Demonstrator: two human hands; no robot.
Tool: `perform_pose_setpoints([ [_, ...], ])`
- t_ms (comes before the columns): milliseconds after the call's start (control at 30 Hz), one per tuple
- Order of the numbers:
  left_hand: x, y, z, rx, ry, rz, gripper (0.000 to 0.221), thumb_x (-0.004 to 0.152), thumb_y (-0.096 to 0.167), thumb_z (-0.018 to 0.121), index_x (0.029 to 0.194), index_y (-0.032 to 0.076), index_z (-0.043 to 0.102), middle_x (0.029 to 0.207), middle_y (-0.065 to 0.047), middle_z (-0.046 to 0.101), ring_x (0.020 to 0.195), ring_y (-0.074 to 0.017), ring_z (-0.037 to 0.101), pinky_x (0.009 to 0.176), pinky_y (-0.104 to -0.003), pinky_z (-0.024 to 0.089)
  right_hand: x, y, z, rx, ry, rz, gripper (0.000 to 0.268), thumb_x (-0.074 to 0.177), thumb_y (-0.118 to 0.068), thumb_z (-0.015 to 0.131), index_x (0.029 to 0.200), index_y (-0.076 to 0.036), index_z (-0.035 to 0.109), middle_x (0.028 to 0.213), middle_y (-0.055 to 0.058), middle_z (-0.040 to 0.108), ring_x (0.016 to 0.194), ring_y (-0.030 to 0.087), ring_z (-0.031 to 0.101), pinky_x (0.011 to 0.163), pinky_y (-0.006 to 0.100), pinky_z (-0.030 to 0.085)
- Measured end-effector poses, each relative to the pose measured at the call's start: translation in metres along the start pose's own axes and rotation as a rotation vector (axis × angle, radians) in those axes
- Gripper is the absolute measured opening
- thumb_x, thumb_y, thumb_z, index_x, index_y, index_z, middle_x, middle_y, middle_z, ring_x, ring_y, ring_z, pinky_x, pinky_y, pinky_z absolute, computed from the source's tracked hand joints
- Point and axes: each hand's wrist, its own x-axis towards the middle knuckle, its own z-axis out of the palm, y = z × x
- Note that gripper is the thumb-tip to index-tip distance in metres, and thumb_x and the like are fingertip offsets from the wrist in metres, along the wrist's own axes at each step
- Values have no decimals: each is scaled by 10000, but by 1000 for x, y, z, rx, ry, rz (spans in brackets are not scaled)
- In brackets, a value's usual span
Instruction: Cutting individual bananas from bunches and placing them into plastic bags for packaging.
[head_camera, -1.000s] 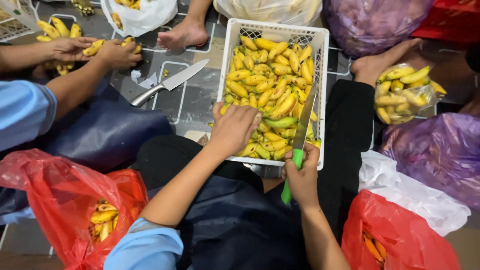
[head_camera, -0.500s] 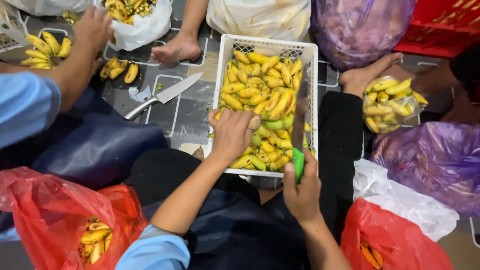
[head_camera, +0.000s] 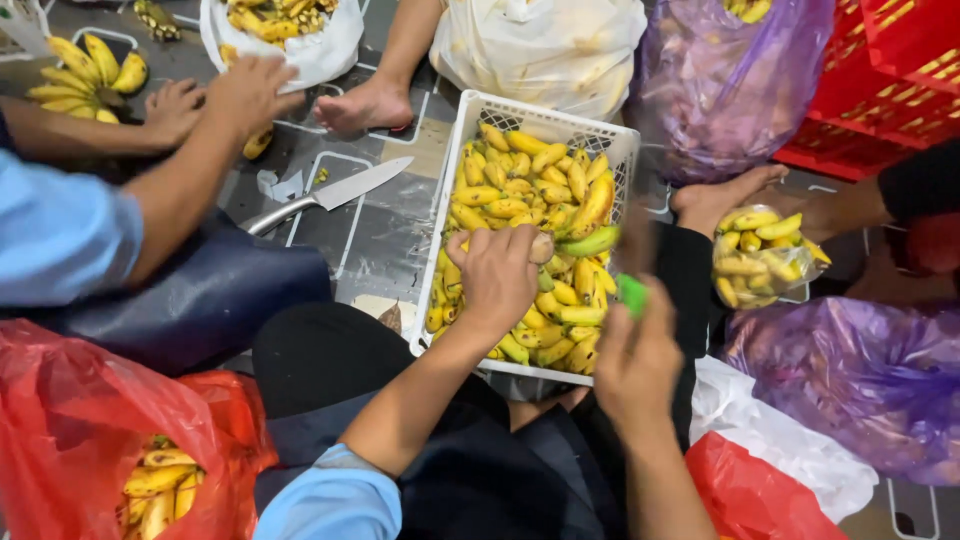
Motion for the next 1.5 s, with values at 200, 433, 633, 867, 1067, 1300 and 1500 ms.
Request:
perform_pose_setpoints([
  [200,7,4,-19,-48,-32,-33,275,696,11,635,942,129,604,731,-7,522,798,-215,534,919,-519,212,-14,48,58,73,-121,157,312,955,-239,399,1091,23,502,742,184,610,604,351,597,551,441,471],
  [433,-9,-27,-4,-76,-106,-111,371,660,88,692,1004,195,603,791,8,599,856,-224,565,913,-511,227,1,44,73,187,-571,528,419,988,-373,389,1233,-71,545,670,219,644,708,457,645,663,566,489],
  [633,-8,-23,-18,-279,-245,-279,373,765,26,651,1091,172,542,923,-40,637,905,-249,548,921,-497,185,18,18,46,389,-480,546,305,985,-251,404,1106,-2,533,547,132,568,339,243,530,299,376,430],
  [867,-7,-20,-19,-329,-231,-276,332,830,18,614,1106,171,509,938,-34,618,926,-242,540,930,-482,193,-3,23,54,481,267,108,306,975,-217,339,1172,12,389,658,155,577,386,203,539,347,257,452],
  [1067,-20,-27,-3,-307,-157,-276,305,814,43,617,1040,220,513,920,24,613,913,-198,516,912,-449,196,13,-3,65,47,-626,477,409,996,-347,337,1224,-16,417,787,340,622,794,540,630,653,616,496],
  [1300,-11,-16,-23,-409,-112,-367,333,764,10,586,1027,196,499,911,18,589,945,-200,521,928,-423,206,26,-6,29,532,-361,548,251,1000,-240,368,1032,-38,513,536,108,517,369,220,523,330,340,439],
  [1500,-17,-17,-17,-403,-48,-323,331,749,29,603,995,216,484,884,57,557,921,-167,512,901,-379,223,-14,20,62,-350,182,-227,237,955,-226,401,915,-68,573,498,13,486,440,209,476,486,310,411],
])
